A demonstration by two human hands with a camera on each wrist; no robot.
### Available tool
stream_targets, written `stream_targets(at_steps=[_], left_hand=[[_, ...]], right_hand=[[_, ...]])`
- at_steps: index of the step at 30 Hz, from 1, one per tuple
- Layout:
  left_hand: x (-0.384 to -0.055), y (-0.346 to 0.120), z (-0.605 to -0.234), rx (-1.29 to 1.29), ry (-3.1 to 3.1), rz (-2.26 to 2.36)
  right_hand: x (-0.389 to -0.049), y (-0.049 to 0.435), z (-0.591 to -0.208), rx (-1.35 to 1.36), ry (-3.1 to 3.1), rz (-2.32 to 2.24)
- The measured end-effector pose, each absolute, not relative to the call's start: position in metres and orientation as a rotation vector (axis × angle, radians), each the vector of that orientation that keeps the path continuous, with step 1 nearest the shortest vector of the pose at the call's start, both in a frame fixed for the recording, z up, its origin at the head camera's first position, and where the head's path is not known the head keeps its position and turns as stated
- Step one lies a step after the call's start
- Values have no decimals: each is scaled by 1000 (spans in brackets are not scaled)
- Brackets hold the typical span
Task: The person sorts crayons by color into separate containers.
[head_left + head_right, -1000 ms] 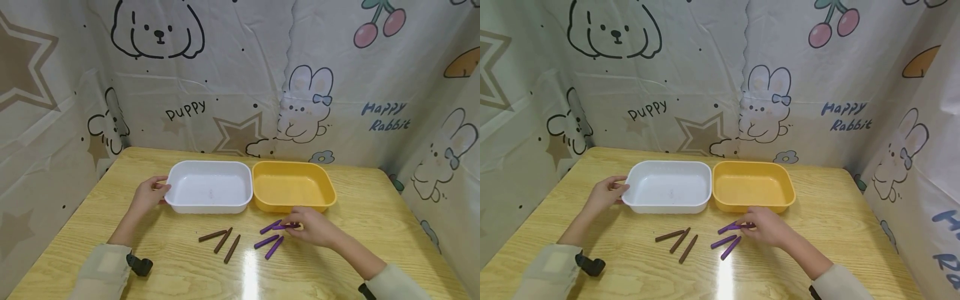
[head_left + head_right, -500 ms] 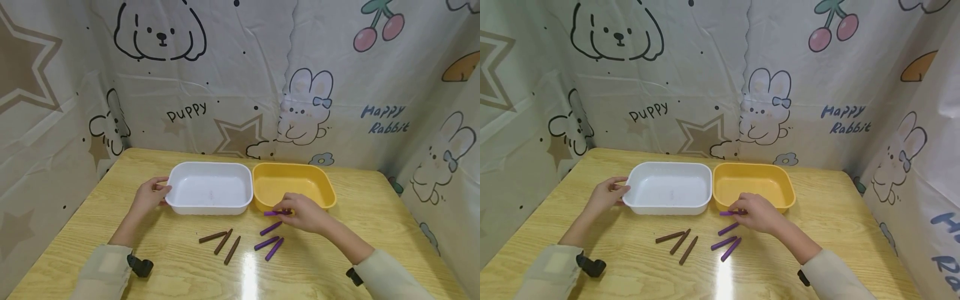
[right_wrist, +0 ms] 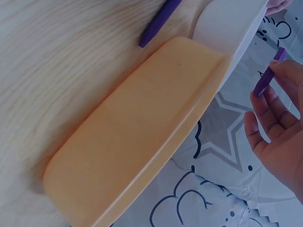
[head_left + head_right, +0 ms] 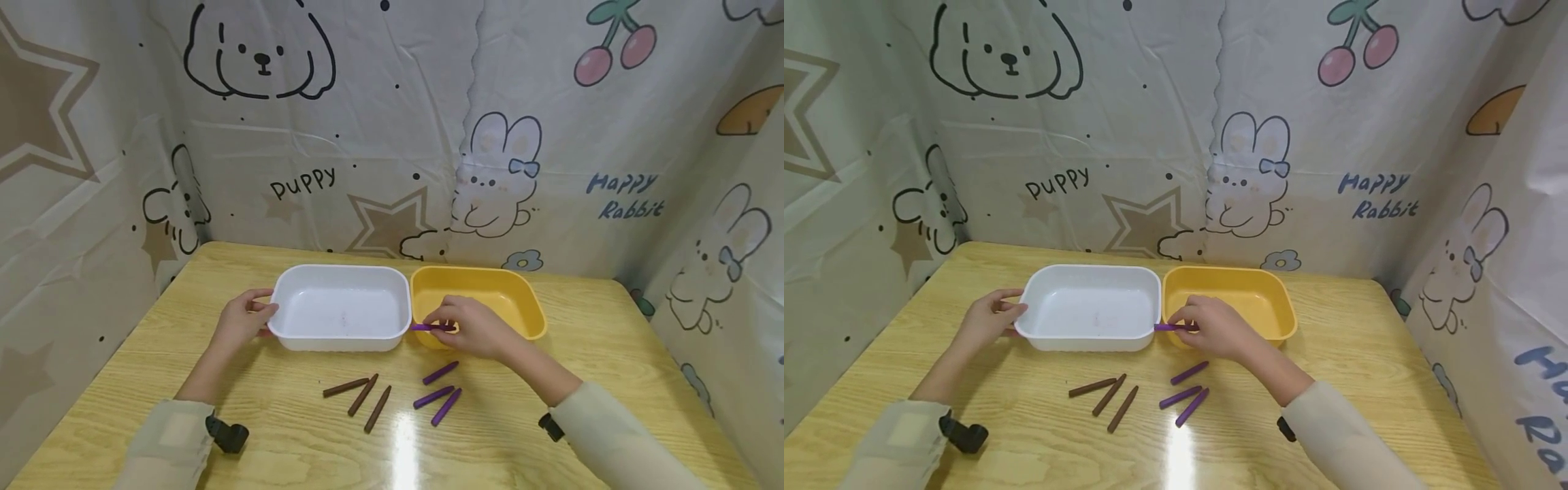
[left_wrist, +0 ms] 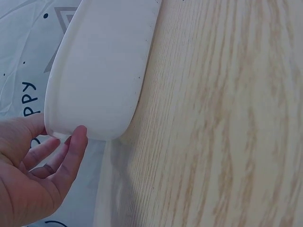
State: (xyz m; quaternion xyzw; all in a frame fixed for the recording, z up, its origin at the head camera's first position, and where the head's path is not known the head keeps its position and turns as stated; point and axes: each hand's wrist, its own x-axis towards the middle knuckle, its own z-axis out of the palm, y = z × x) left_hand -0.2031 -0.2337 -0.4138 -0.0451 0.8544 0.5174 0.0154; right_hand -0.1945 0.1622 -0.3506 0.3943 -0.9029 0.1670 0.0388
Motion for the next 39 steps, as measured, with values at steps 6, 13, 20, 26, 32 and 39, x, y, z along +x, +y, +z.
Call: stream_targets(at_steps=[6, 13, 20, 26, 32, 39], left_hand=[[-204, -234, -415, -135, 2657, 1614], [-203, -234, -414, -146, 2655, 1619], [-202, -233, -413, -145, 2652, 1629], [-202, -233, -414, -144, 2653, 1639], [-203, -233, -415, -152, 2657, 1649], [-203, -233, -417, -161, 2655, 1652]], right_hand=[[-203, 145, -347, 1211, -2782, 487], [-215, 123, -347, 1217, -2791, 522], [-229, 105, -353, 1224, -2821, 516], [-235, 92, -356, 1223, -2851, 499], [-242, 79, -364, 1218, -2878, 501], [-246, 60, -376, 1233, -2902, 533]])
